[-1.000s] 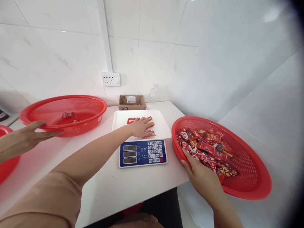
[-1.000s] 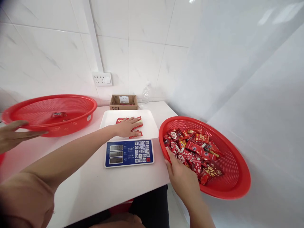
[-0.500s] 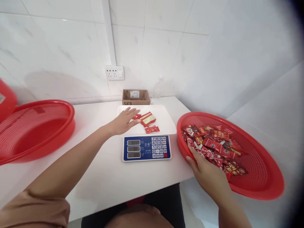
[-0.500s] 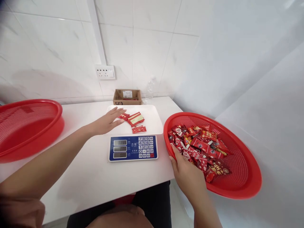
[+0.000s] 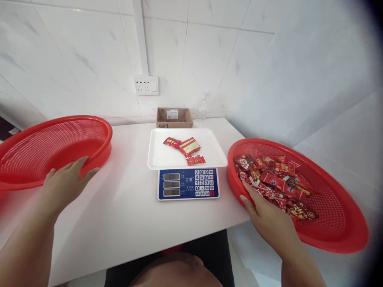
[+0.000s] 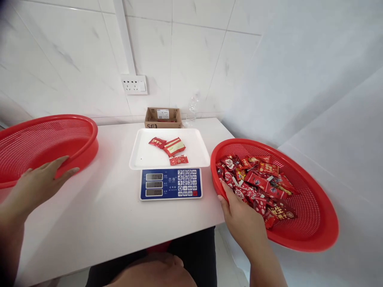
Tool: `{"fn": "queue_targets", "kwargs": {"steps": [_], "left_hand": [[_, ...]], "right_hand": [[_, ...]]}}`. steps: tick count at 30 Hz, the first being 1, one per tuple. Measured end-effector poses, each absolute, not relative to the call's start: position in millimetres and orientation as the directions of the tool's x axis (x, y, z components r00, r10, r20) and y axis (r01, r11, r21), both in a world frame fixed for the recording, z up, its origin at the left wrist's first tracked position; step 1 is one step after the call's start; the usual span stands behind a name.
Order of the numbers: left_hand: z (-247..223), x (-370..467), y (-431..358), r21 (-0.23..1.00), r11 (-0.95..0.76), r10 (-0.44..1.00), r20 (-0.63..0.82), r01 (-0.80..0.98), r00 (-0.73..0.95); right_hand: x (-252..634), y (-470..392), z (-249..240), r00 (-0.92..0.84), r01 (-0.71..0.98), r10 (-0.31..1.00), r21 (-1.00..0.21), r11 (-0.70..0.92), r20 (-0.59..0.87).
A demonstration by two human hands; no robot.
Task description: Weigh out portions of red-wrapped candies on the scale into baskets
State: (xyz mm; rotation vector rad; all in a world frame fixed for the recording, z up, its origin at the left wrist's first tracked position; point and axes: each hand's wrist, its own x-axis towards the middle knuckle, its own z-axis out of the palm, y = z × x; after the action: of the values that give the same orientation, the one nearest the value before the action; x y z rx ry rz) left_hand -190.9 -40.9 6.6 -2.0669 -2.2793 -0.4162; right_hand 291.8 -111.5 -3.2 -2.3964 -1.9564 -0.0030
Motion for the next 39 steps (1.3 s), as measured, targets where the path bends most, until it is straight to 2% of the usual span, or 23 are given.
{"fn": "queue_targets", "kwargs": {"steps": [3,10,17,21,25,29,36,39], "left_hand": [[5,-168,-35,0.113,0.105,0.959,0.252,0.988,-0.131],[23,-96,-15,0.105,0.042,0.994,0.092,0.994,-0.051],[14,-54,15,0.08,-0.27,0.956,0.141,0.959,0.257],[13,-22,42,0.164,-0.462,0.886,0.038,0.871,0.463],[16,0,72,0.175,-0.538,0.835,-0.02,0.825,0.549],[17,8,92,0.155,-0.558,0.822,-0.03,0.815,0.568],[23,25,99,0.172,-0.405,0.914,0.062,0.898,0.401],[25,48,92,0.189,-0.427,0.904,0.067,0.884,0.423]], "right_hand": [[291,-111,-3,0.204,0.979,0.978,-0.035,-0.203,0.033],[293,-113,-5,0.199,0.979,0.979,-0.042,-0.197,0.052],[291,-112,-3,0.211,0.977,0.977,-0.045,-0.209,0.027],[290,-111,-1,0.206,0.978,0.978,-0.025,-0.205,0.041],[289,-111,1,0.201,0.979,0.979,-0.021,-0.201,0.039],[288,-111,0,0.199,0.98,0.978,-0.027,-0.198,0.06],[289,-111,-2,0.174,0.984,0.983,-0.049,-0.171,0.056],[289,-111,-2,0.177,0.983,0.983,-0.048,-0.175,0.044]]}}
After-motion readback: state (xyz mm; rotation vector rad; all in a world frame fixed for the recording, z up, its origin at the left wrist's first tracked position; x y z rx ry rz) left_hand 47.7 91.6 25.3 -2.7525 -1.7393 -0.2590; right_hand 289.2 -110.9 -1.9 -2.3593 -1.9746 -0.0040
